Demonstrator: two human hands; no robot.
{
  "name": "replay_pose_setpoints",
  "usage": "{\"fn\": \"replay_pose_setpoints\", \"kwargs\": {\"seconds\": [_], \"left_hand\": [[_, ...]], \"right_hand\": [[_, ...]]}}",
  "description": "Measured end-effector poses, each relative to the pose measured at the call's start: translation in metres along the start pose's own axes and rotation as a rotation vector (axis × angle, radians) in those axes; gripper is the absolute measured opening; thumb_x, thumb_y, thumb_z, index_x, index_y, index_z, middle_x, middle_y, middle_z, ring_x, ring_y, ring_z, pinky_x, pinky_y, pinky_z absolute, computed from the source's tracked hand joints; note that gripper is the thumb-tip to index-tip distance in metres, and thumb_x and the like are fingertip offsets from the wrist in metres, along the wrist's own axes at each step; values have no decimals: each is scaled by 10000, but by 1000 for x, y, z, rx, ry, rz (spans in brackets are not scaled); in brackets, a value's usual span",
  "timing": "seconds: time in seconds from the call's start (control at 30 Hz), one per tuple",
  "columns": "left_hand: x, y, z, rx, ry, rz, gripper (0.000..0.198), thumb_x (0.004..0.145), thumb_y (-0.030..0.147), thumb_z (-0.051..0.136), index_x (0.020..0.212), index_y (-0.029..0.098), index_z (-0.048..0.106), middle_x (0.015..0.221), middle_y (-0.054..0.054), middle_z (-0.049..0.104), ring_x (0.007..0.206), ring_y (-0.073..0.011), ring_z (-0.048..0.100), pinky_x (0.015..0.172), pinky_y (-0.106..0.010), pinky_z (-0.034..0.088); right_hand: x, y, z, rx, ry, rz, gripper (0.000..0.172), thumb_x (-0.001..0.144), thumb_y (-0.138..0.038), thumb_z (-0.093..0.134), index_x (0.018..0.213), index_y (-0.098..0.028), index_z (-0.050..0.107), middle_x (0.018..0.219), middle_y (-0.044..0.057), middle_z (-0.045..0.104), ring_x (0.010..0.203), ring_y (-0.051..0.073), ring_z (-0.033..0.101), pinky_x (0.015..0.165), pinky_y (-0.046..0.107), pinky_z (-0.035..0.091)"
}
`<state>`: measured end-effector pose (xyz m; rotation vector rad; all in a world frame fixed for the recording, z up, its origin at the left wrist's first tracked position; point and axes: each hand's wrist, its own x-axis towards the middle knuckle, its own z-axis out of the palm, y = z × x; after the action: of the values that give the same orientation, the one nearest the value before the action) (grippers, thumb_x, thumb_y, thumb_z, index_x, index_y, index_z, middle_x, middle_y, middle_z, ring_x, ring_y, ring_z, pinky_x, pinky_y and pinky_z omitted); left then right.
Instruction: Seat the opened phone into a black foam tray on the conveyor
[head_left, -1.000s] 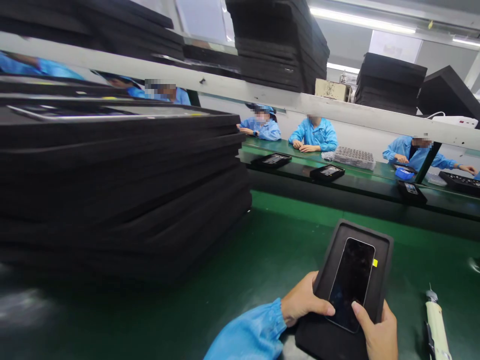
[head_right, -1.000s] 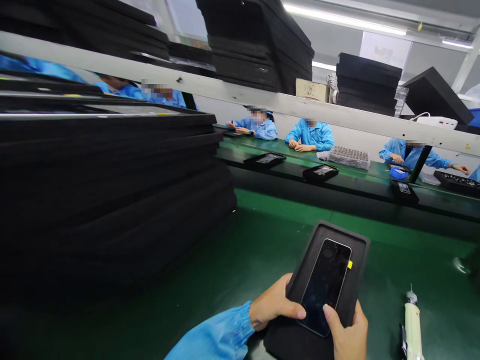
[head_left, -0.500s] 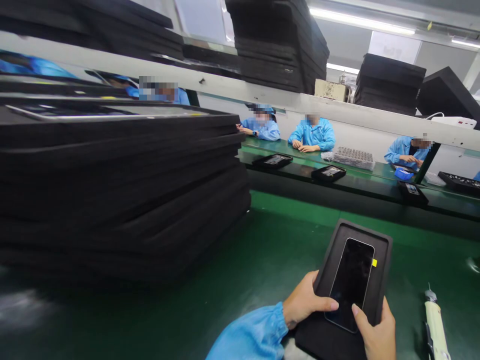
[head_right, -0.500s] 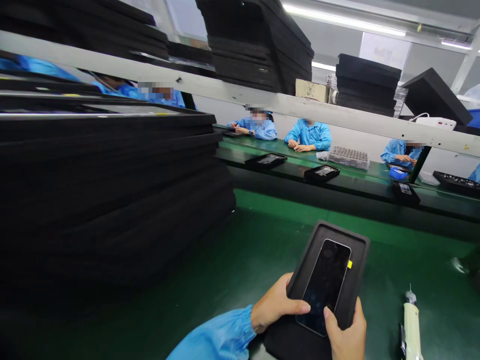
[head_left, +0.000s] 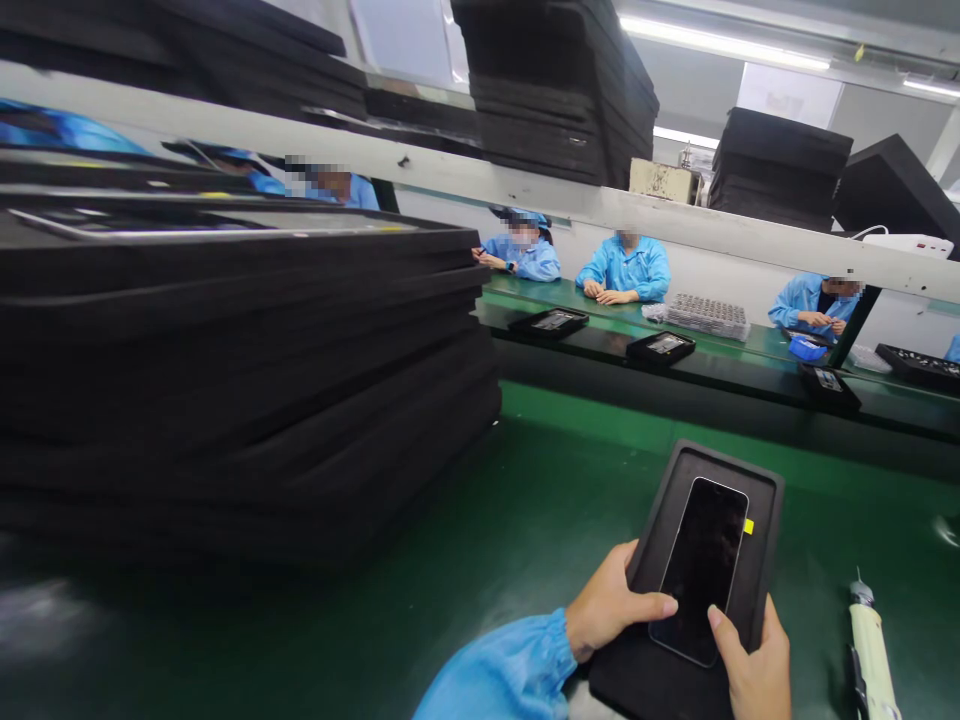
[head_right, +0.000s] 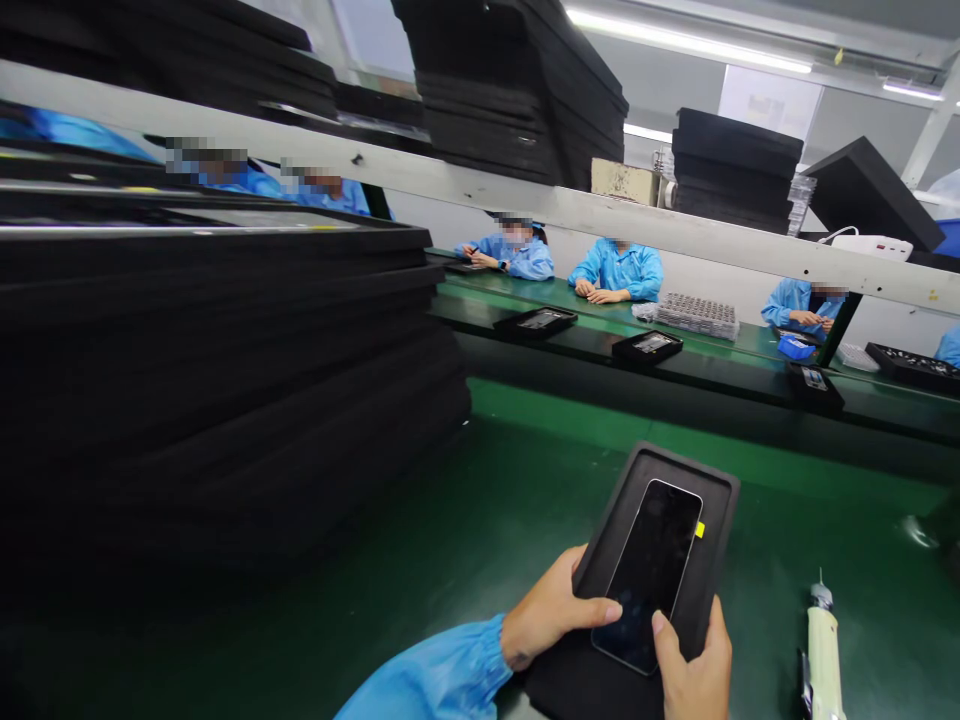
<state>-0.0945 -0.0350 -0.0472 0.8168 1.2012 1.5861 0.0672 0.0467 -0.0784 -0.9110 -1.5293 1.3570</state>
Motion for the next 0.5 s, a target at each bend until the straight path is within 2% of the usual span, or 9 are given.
{"fn": "replay_pose_setpoints", "kwargs": {"seconds": [0.2,0.5], "left_hand": [[-1,-1,0,3,1,-8,640,472,363,896,1003,126,627,841,-45,677,823,-213,615,765,-298,488],[-1,-1,0,4,20,-13,659,465,359,896,1023,128,631,866,-48,684,820,-211,617,757,-296,484]], "right_hand": [[0,0,0,0,-16,-3,443,706,-502,684,968,-153,609,911,88,704,845,244,648,783,323,507],[0,7,2,8,28,-16,490,684,-538,697,969,-146,621,908,98,707,843,254,653,775,330,520]]}}
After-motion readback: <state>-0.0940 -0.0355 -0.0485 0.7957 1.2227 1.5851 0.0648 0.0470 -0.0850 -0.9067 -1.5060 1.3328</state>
